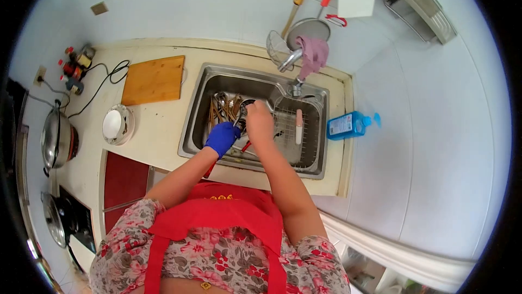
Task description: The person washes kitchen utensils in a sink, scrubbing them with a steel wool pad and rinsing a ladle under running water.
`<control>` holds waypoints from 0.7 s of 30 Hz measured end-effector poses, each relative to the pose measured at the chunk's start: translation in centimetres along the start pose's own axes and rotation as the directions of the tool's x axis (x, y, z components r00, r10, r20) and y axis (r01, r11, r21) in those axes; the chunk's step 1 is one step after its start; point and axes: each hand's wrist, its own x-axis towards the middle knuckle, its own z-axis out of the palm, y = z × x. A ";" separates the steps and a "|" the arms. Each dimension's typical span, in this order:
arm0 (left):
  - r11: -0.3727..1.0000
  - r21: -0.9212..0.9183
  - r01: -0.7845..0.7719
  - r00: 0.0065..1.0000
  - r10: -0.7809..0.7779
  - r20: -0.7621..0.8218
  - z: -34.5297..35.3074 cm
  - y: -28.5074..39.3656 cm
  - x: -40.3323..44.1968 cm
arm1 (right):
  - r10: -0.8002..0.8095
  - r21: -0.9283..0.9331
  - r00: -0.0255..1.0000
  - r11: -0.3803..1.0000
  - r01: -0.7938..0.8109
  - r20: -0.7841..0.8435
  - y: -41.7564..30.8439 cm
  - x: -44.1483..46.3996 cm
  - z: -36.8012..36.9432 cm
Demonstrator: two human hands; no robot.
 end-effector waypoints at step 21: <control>0.525 -0.829 0.195 0.729 -0.643 -0.235 -13.7 -4.9 -18.0 | -0.674 0.273 0.738 0.704 0.656 -0.033 -22.5 -0.8 7.2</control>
